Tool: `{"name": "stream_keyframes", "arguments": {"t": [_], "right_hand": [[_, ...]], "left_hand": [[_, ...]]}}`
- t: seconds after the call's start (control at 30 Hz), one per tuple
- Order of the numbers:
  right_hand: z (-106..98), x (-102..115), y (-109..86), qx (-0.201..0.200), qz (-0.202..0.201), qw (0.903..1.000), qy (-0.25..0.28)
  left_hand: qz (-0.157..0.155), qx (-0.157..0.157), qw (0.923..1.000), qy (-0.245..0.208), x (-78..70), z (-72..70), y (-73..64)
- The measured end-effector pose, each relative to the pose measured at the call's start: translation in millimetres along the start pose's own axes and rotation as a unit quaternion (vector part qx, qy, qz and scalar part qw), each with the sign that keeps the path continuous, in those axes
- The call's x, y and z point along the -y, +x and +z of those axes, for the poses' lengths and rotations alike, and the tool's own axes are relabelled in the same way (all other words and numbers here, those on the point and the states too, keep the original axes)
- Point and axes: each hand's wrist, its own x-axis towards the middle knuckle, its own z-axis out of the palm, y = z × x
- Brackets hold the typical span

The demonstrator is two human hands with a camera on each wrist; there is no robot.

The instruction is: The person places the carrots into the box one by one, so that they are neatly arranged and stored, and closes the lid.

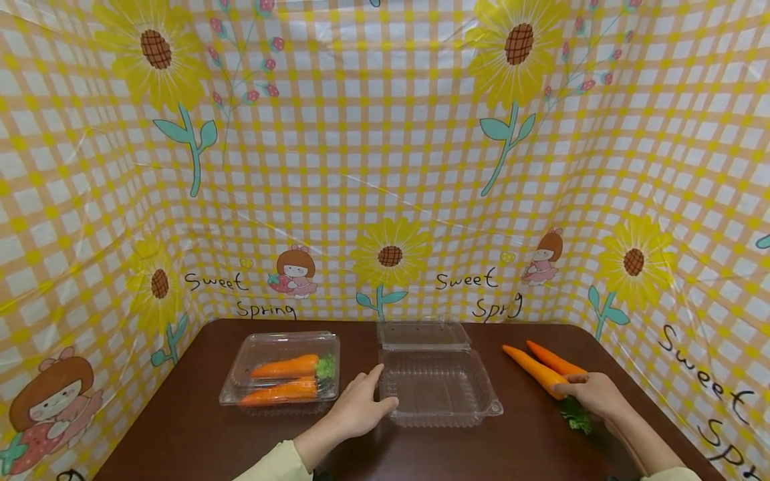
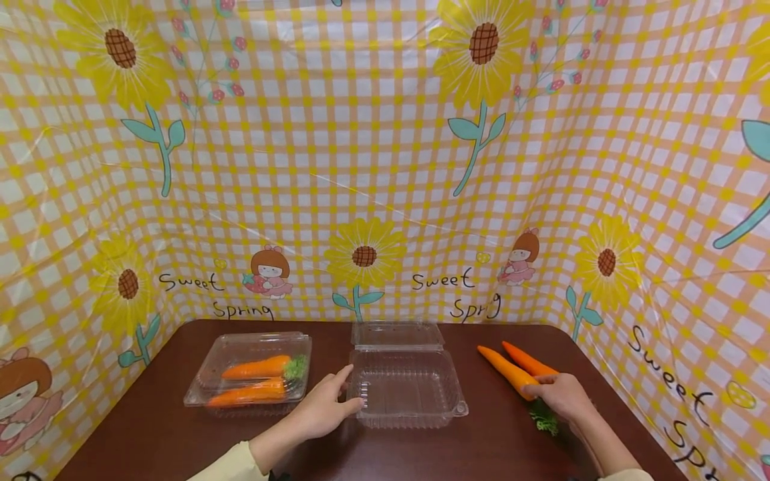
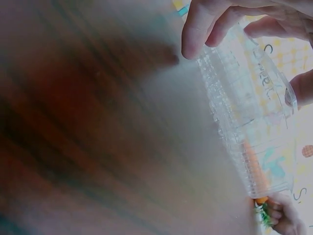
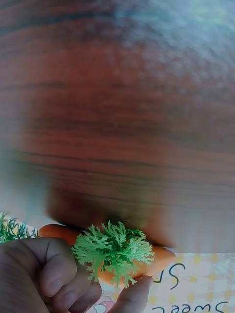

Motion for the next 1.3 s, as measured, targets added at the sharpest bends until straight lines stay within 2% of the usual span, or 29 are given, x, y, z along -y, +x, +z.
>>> {"name": "stream_keyframes", "arguments": {"t": [0.23,0.3,0.53,0.8,0.97,1.3], "right_hand": [[-1,3,3.9,-0.013,-0.031,0.9983,-0.048],[-1,4,4.5,-0.010,-0.018,0.9990,-0.039],[0,11,1.3,0.010,-0.013,0.9998,0.006],[-2,15,-6.2,0.011,-0.009,0.9999,-0.006],[-2,19,-9.4,0.014,-0.013,0.9998,0.007],[-6,38,-12.1,0.027,-0.022,0.9994,0.007]], "left_hand": [[-0.004,-0.003,1.0000,0.003,1.6,-1.0,-1.1],[-0.004,-0.004,1.0000,0.003,1.7,-1.3,-1.4],[-0.002,-0.006,1.0000,0.007,2.1,-0.7,-1.5],[-0.003,-0.007,0.9999,0.011,1.5,1.0,-0.5],[-0.003,-0.007,0.9999,0.011,2.4,2.1,-1.8],[-0.002,-0.011,0.9999,0.009,-0.7,0.3,-2.7]]}}
